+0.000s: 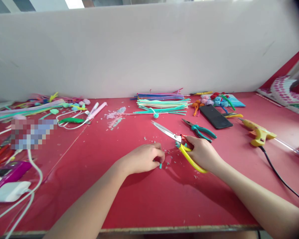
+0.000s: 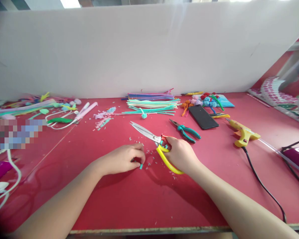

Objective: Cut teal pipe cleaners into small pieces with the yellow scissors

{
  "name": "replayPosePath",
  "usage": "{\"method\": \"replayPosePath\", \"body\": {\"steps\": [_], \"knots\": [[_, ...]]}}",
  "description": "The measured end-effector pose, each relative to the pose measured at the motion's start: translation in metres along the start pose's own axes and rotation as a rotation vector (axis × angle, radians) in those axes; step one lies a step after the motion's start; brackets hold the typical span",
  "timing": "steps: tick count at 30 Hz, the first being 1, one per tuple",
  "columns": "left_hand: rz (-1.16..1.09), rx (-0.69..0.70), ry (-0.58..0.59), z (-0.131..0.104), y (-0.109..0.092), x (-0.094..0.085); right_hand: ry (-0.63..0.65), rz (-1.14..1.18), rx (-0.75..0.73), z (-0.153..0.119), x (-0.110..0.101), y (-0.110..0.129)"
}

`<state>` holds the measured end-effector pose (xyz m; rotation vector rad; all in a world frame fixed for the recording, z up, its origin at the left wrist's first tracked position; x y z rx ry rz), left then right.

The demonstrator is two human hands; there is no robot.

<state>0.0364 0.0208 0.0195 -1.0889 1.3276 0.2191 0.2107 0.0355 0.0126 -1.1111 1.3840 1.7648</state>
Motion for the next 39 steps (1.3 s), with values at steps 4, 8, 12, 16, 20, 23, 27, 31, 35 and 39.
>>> {"method": "replayPosePath", "body": {"steps": [4,8,12,16,20,23,27,31,35,39], "knots": [[-0.005,0.008,-0.012,0.001,0.0,0.001,0.003,-0.005,-0.001,-0.001,0.0,0.002],[-0.041,-0.014,-0.072,0.001,0.002,0.001,0.0,0.014,-0.003,0.0,0.001,0.001],[-0.109,-0.083,-0.183,0.003,0.004,-0.004,0.011,0.116,-0.004,-0.001,0.003,0.002],[-0.258,-0.174,-0.31,0.006,0.001,-0.007,0.131,0.361,-0.024,-0.005,0.007,0.011],[-0.363,-0.191,-0.356,0.009,-0.007,0.002,0.201,0.481,-0.035,-0.01,0.01,0.02],[-0.394,-0.198,-0.381,0.009,-0.012,0.007,0.173,0.461,-0.042,-0.011,0.012,0.022],[-0.366,-0.18,-0.37,0.009,-0.016,0.009,0.189,0.454,-0.078,-0.012,0.015,0.023],[-0.376,-0.172,-0.332,0.009,-0.014,0.01,0.2,0.445,-0.078,-0.012,0.015,0.023],[-0.411,-0.164,-0.289,0.011,-0.014,0.013,0.17,0.444,-0.082,-0.013,0.014,0.023],[-0.423,-0.157,-0.307,0.012,-0.015,0.014,0.141,0.47,-0.062,-0.013,0.012,0.022]]}}
Point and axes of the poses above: each hand's wrist, its own z-axis towards the middle knuckle, its own x-axis out of the palm, y = z × x, the point moved 5 cm from there along z, towards the middle knuckle, and after that the axes turned 2 degrees about -x, right-handed, at the moved point
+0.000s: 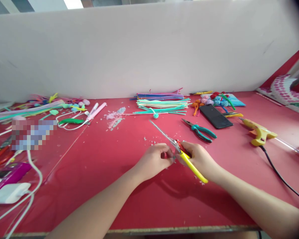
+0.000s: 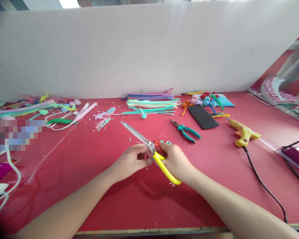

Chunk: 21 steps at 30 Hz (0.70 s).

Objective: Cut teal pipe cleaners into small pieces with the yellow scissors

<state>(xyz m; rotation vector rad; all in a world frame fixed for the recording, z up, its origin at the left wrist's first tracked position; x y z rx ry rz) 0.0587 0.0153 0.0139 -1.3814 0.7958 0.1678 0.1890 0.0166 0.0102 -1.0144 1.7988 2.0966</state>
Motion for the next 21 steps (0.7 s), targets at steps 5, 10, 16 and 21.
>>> {"method": "replayPosePath", "body": {"steps": [5,10,16,21], "knots": [[-0.014,-0.047,-0.021,0.0,0.003,-0.001,0.018,-0.001,-0.013,0.0,0.0,0.001],[-0.077,-0.05,-0.023,0.001,0.002,-0.002,0.002,-0.013,-0.02,0.0,0.0,0.002],[-0.446,-0.103,-0.239,0.003,0.007,-0.021,-0.073,-0.178,0.002,0.0,-0.01,-0.003],[-0.768,-0.121,-0.396,0.003,0.016,-0.035,-0.119,-0.469,-0.023,0.001,-0.013,-0.002]]}}
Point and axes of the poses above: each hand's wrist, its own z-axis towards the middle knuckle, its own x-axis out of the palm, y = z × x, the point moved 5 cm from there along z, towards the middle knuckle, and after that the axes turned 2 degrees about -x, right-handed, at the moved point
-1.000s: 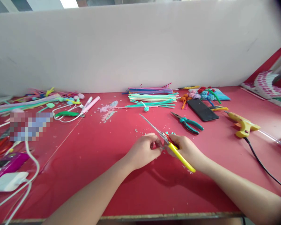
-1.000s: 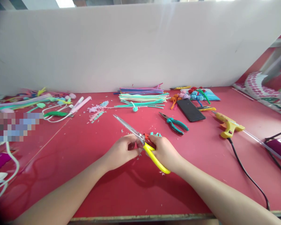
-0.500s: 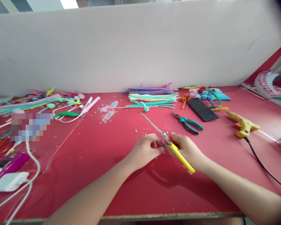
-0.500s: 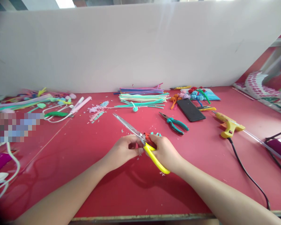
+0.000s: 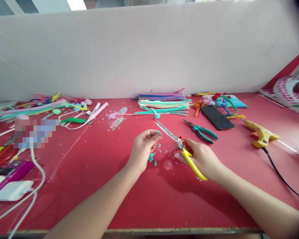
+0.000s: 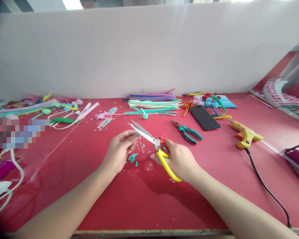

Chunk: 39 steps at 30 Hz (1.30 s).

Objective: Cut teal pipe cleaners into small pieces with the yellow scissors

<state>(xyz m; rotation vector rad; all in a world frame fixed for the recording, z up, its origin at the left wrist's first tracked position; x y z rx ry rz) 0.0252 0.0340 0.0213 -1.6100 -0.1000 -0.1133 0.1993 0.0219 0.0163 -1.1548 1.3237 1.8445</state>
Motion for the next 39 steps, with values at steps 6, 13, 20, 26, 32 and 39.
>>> {"method": "replayPosePath", "body": {"steps": [6,13,20,26,32,39], "knots": [[-0.083,0.06,-0.048,-0.0011,-0.0055,-0.0042,-0.051,-0.191,-0.028,0.0004,0.0024,0.0005],[-0.08,0.08,-0.055,-0.001,-0.0066,-0.005,-0.05,-0.246,-0.055,-0.0005,0.0054,-0.0027],[-0.092,0.08,-0.05,-0.0004,-0.0071,-0.0054,-0.053,-0.262,-0.065,-0.0006,0.0062,-0.0035],[-0.089,0.101,-0.033,-0.0005,-0.0083,-0.0051,-0.061,-0.291,-0.07,-0.0015,0.0065,-0.0051],[-0.092,0.101,-0.044,-0.0004,-0.0082,-0.0061,-0.05,-0.3,-0.067,-0.0006,0.0071,-0.0053],[-0.115,0.087,-0.045,-0.001,-0.0095,-0.0052,-0.044,-0.291,-0.052,-0.001,0.0062,-0.0045]]}}
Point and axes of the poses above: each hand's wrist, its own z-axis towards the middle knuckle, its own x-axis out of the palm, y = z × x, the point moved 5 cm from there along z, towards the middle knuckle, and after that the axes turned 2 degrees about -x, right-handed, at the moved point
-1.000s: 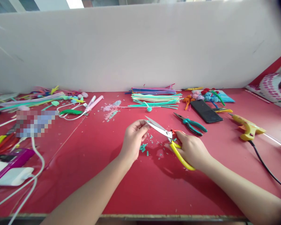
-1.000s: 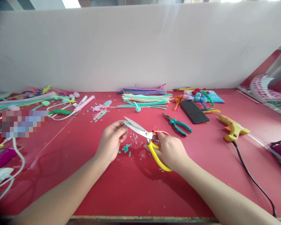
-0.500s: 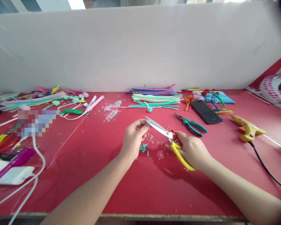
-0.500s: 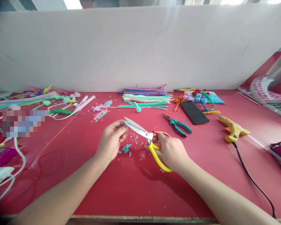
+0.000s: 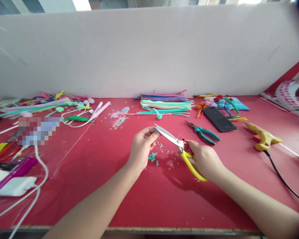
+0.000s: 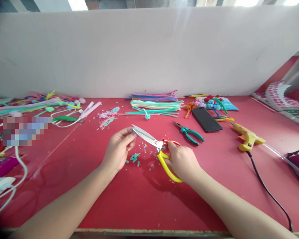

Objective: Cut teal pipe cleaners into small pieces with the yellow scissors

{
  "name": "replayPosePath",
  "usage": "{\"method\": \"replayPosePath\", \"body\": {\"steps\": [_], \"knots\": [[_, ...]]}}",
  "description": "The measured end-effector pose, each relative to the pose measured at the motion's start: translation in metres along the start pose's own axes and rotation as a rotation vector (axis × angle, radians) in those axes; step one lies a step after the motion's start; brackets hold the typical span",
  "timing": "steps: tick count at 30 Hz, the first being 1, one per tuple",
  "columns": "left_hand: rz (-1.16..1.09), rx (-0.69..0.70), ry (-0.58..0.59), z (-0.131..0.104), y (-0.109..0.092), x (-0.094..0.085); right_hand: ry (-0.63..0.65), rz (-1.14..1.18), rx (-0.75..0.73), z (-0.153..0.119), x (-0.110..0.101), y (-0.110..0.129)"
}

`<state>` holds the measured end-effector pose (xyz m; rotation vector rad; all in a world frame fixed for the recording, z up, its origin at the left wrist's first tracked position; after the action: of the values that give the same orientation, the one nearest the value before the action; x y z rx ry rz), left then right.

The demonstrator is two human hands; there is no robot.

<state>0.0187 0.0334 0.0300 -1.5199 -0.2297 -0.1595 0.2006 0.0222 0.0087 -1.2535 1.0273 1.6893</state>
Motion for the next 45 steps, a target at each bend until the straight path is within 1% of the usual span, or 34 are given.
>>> {"method": "replayPosePath", "body": {"steps": [7,12,15,17,19,22,24,26,29,32,37,41,43,45], "knots": [[0.014,0.006,-0.011,0.001,0.0,-0.001,0.019,0.004,0.017,0.0,-0.001,0.001],[0.04,0.023,-0.028,0.002,0.0,-0.002,0.025,-0.007,0.071,0.001,-0.003,-0.002],[0.062,-0.006,-0.007,0.001,0.001,0.0,0.013,0.087,0.097,0.003,-0.002,-0.004],[0.108,-0.064,0.063,0.0,0.006,0.005,0.011,0.235,0.107,0.004,0.0,-0.004],[0.18,-0.128,0.173,-0.004,0.012,0.013,0.019,0.416,0.123,0.005,0.001,-0.003],[0.275,-0.189,0.332,-0.01,0.021,0.024,0.06,0.698,0.152,0.003,0.001,0.002],[0.306,-0.215,0.413,-0.014,0.025,0.029,0.092,0.865,0.169,0.001,0.0,0.005],[0.33,-0.23,0.478,-0.017,0.027,0.033,0.111,0.967,0.182,-0.001,-0.001,0.007],[0.379,-0.226,0.52,-0.019,0.027,0.034,0.138,0.994,0.183,-0.002,0.0,0.007],[0.425,-0.213,0.501,-0.019,0.024,0.034,0.155,0.942,0.183,-0.002,0.003,0.005],[0.487,-0.135,0.445,-0.019,0.023,0.032,0.167,0.894,0.18,-0.002,0.006,0.007],[0.492,-0.109,0.413,-0.017,0.024,0.031,0.131,0.804,0.136,-0.001,0.003,0.007],[0.435,-0.113,0.343,-0.014,0.022,0.027,0.075,0.698,0.128,0.0,0.0,0.004],[0.322,-0.129,0.231,-0.009,0.021,0.02,0.036,0.56,0.124,0.001,-0.003,0.0]]}}
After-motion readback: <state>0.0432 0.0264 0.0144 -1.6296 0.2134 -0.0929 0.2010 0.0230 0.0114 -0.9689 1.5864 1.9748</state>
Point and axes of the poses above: each hand's wrist, its own z-axis towards the middle knuckle, its own x-axis out of the palm, y = z × x, the point moved 5 cm from there along z, towards the middle knuckle, and after that the axes turned 2 degrees about -x, right-handed, at the moved point
